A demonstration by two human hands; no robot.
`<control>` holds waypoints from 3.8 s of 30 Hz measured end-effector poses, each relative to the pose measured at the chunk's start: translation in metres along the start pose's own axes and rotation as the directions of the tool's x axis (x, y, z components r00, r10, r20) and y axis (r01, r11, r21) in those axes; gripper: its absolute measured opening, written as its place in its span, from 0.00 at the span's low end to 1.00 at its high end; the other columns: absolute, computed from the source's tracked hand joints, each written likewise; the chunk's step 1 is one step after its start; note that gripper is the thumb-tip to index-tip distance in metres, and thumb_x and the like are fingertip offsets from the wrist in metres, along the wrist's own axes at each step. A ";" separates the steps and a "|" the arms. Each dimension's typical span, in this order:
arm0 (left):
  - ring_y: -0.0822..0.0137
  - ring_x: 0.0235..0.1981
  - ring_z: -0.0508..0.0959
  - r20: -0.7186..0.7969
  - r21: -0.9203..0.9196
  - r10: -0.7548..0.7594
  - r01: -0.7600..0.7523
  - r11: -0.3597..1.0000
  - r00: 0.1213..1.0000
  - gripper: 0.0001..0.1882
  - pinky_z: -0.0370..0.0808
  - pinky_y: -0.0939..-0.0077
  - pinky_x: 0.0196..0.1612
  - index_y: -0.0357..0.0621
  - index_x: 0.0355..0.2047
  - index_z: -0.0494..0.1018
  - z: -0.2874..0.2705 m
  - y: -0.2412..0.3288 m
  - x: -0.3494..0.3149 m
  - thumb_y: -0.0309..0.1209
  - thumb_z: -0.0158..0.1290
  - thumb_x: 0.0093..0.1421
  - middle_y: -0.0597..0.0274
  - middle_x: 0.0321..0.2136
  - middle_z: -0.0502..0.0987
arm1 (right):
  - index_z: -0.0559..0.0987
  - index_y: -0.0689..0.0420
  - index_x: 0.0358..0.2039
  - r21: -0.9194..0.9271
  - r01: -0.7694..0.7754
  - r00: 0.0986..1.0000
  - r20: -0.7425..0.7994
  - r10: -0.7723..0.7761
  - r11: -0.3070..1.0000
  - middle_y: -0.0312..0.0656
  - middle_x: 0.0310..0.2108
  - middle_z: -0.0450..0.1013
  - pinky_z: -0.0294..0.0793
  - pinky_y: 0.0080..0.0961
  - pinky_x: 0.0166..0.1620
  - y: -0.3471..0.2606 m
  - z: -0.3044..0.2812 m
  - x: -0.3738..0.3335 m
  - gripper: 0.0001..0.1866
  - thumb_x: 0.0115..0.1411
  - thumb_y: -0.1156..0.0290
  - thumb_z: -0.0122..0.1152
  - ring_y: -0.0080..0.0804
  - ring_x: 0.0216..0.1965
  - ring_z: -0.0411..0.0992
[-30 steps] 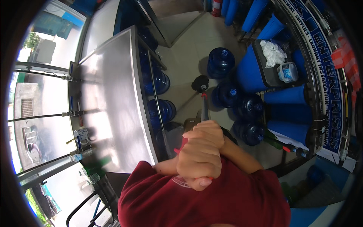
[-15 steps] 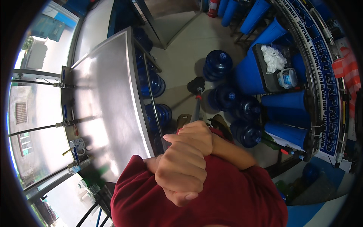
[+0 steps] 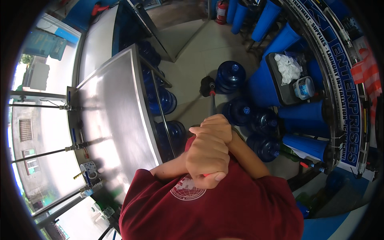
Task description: The person mops the tiled floor using a mop with a long handle. They move around a room containing large water dispensers, a metal rack, and a counter, systematically cleaning the floor area.
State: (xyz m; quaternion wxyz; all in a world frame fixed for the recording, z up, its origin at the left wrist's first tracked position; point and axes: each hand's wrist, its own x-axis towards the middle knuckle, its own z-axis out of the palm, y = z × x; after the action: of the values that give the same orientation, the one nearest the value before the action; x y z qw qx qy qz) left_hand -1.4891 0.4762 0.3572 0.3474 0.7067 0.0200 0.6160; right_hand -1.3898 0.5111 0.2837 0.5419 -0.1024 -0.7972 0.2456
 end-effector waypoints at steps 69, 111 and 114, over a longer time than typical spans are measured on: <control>0.50 0.39 0.78 0.672 0.735 -0.738 0.184 0.652 -0.067 0.17 0.74 0.61 0.42 0.49 0.31 0.78 0.234 -0.093 -0.344 0.46 0.58 0.46 0.53 0.32 0.79 | 0.76 0.66 0.36 -0.002 -0.572 0.762 -0.372 0.531 0.820 0.36 0.14 0.64 0.64 0.28 0.18 -0.462 -0.068 -0.198 0.20 0.38 0.76 0.51 0.30 0.13 0.64; 0.60 0.45 0.74 0.948 0.101 0.038 0.413 0.905 -0.316 0.13 0.66 0.55 0.51 0.57 0.24 0.74 0.637 0.005 -0.454 0.47 0.62 0.45 0.70 0.34 0.77 | 0.80 0.62 0.30 -0.300 -0.954 0.299 -0.953 0.044 -0.025 0.33 0.12 0.63 0.67 0.23 0.20 -0.507 -0.068 -0.263 0.12 0.41 0.75 0.58 0.29 0.14 0.66; 0.61 0.47 0.74 0.979 -0.082 0.136 0.310 0.947 -0.155 0.14 0.57 0.52 0.60 0.56 0.27 0.76 0.662 0.022 -0.448 0.48 0.62 0.45 0.69 0.36 0.78 | 0.81 0.61 0.34 -0.288 -0.956 0.287 -0.958 0.021 -0.060 0.37 0.17 0.69 0.73 0.25 0.27 -0.546 -0.063 -0.271 0.16 0.41 0.74 0.59 0.30 0.19 0.71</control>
State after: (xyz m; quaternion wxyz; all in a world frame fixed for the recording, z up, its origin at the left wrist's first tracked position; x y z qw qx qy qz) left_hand -1.0202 -0.0536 -0.0155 0.3815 0.8611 -0.2924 -0.1657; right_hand -1.1697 -0.0563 0.3564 0.4542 -0.8211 -0.3207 -0.1288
